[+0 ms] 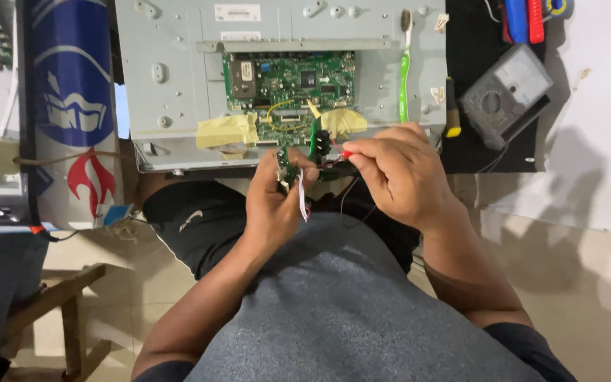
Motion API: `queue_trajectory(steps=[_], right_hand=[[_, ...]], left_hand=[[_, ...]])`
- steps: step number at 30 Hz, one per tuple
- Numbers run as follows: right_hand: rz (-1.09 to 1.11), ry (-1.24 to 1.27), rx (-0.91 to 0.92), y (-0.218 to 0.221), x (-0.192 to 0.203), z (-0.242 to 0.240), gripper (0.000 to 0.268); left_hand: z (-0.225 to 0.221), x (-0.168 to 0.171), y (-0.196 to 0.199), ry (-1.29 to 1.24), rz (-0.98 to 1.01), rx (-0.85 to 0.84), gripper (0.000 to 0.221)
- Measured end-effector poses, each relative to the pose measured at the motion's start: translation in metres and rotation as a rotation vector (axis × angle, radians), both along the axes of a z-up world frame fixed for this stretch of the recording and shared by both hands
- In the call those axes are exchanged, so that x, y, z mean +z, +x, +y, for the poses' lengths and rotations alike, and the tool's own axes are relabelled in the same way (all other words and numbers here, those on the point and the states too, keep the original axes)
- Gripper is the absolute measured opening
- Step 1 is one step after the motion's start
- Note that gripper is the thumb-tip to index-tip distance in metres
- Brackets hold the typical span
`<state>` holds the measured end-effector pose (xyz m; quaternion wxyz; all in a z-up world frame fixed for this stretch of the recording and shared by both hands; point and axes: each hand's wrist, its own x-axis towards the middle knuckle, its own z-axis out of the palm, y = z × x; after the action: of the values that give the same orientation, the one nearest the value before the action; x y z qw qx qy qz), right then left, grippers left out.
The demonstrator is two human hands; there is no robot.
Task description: Diagnosing faults in a television by testing internal circuit boards with a multimeter.
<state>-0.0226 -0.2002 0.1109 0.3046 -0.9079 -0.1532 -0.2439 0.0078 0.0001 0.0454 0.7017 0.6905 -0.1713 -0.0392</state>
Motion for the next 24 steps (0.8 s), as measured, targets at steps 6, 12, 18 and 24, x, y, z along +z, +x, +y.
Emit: queue_trajectory(steps=[6, 12, 18, 24], right_hand=[[0.045, -0.164, 0.022, -0.002, 0.003, 0.0, 0.034], [0.051, -0.019, -0.104, -0.006, -0.02, -0.001, 0.029], [0.006, 0.1, -0.182, -0.025, -0.021, -0.058, 0.015], [0.106, 0.131, -0.078, -0.031, 0.003, -0.051, 0.042]], left_hand=[[-0.002, 0.011, 0.006, 0.044, -0.028, -0.02, 0.007], [-0.011, 0.01, 0.001, -0.094, 0.206, 0.031, 0.012], [-0.001, -0.021, 0.004, -0.458, 0.671, 0.213, 0.029], [0.007, -0.007, 0.003, -0.568, 0.824, 0.022, 0.026]])
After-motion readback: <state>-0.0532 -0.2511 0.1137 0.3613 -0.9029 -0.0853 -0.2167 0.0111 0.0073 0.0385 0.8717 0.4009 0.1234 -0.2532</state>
